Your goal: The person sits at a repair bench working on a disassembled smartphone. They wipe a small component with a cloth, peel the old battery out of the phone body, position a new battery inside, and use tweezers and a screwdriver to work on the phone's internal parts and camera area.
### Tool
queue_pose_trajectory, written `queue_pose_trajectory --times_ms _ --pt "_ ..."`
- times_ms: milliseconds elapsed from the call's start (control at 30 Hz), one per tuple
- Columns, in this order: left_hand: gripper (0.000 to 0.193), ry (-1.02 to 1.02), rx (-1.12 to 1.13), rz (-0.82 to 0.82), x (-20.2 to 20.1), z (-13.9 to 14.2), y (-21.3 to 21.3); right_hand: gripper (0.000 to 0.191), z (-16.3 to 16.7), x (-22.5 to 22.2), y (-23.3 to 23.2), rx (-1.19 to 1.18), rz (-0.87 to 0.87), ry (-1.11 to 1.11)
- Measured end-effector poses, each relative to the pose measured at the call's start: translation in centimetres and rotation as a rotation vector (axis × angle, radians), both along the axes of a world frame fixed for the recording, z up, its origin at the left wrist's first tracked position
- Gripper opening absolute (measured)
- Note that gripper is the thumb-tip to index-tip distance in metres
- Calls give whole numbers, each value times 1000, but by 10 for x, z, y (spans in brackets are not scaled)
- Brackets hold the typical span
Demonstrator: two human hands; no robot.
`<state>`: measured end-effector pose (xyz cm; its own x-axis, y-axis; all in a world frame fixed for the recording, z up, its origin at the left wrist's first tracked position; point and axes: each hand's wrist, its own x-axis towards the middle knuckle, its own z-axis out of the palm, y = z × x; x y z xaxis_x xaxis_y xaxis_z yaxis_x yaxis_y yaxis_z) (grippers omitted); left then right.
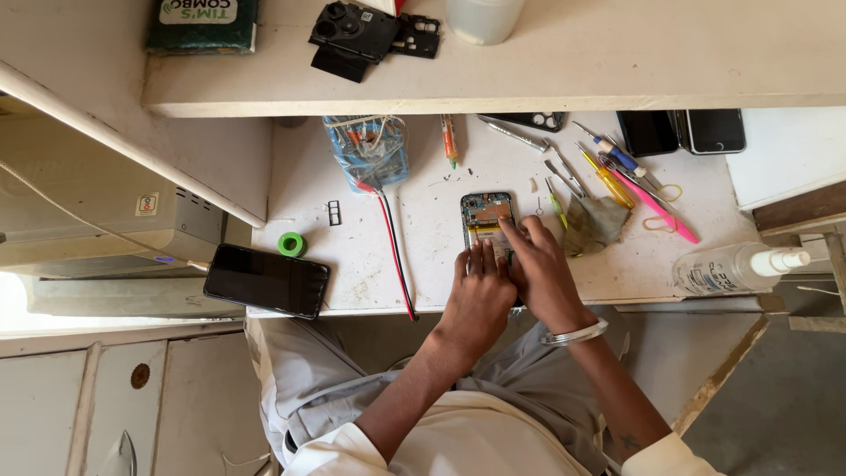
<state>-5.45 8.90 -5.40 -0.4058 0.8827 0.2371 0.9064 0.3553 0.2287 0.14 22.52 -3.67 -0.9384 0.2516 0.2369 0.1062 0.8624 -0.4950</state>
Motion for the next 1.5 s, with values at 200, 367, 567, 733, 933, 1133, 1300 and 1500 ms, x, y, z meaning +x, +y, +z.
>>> queue_pose_trajectory --times_ms 200,367,567,733,933,1133,1300,1500 --pt "48 17 -13 9 1 0 -1 57 4 -1 -2 -30 12 52" --pt "46 -1 8 17 1 2 -3 57 3 0 -3 14 26 89" --pt "48 -21 4 6 1 6 -4 57 2 2 -7 7 -8 52" --pt "49 -42 0 -9 0 8 -4 59 5 1 -10 -37 -28 55" --pt "50 -64 -1 -9 0 8 -4 60 11 -3 -8 -48 -32 -22" --pt "51 -31 -57 -16 0 6 -3 62 9 0 -10 -83 -3 82" --pt "49 -48 -18 -10 2 3 -4 60 7 0 -8 -60 -19 68" --pt "53 -28 59 -17 0 -1 -7 62 4 -3 -5 -47 -17 59"
